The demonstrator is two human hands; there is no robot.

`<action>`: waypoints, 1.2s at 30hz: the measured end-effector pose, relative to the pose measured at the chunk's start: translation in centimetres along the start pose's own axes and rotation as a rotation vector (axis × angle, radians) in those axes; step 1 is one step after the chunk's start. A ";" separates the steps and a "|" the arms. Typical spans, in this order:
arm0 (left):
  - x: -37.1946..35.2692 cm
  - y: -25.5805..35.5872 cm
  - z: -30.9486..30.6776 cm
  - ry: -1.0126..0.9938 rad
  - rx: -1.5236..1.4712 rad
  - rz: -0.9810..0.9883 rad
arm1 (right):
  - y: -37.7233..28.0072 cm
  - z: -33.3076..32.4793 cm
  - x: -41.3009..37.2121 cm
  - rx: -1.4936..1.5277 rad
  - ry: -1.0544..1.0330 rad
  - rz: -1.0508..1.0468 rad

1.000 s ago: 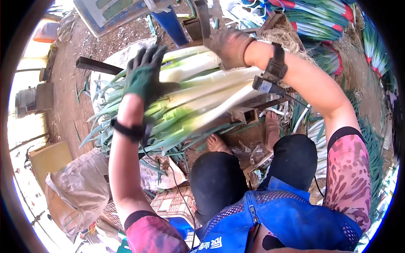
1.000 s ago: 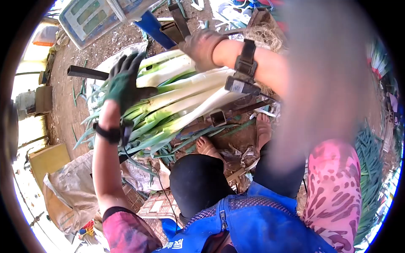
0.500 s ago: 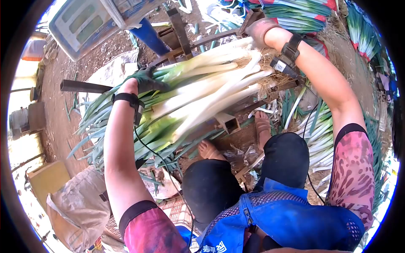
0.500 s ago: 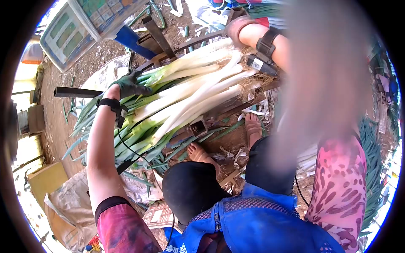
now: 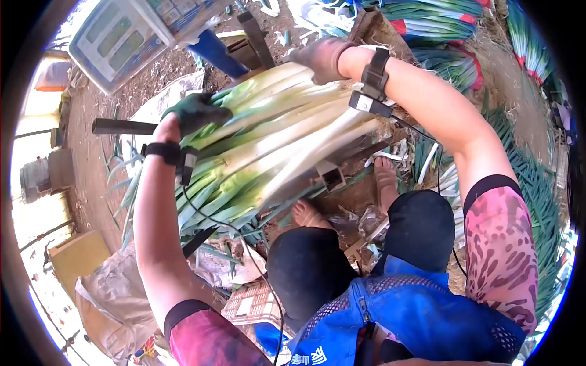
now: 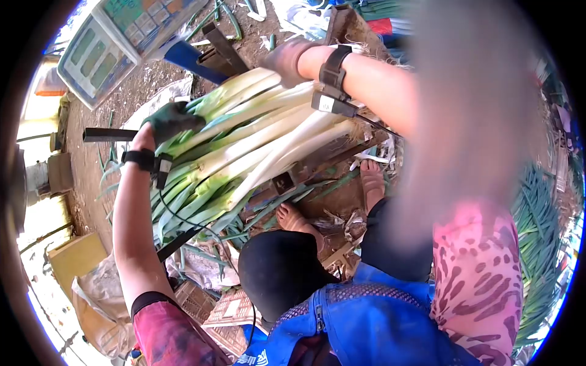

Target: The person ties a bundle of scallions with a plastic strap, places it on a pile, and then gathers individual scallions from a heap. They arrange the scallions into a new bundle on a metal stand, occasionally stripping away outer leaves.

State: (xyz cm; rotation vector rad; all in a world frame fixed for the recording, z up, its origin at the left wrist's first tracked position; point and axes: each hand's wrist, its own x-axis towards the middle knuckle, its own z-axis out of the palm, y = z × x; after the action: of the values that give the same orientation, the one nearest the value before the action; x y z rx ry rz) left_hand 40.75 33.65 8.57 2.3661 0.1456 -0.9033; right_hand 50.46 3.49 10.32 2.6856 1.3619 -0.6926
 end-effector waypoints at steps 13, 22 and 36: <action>4.2 -3.7 0.2 -0.004 0.075 -0.023 | 2.0 0.2 -1.6 -0.303 0.032 0.190; 5.1 -4.1 0.7 0.007 0.042 -0.063 | -5.5 4.5 1.8 -0.275 -0.070 0.037; 1.7 -1.3 0.4 -0.106 0.020 -0.168 | -7.2 8.3 3.4 -0.428 0.311 -0.119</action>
State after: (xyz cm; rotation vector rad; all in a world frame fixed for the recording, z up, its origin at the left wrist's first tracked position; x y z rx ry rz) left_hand 41.46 34.33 6.57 2.3448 0.2974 -1.1112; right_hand 43.54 8.47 2.54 2.4437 1.5332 0.0265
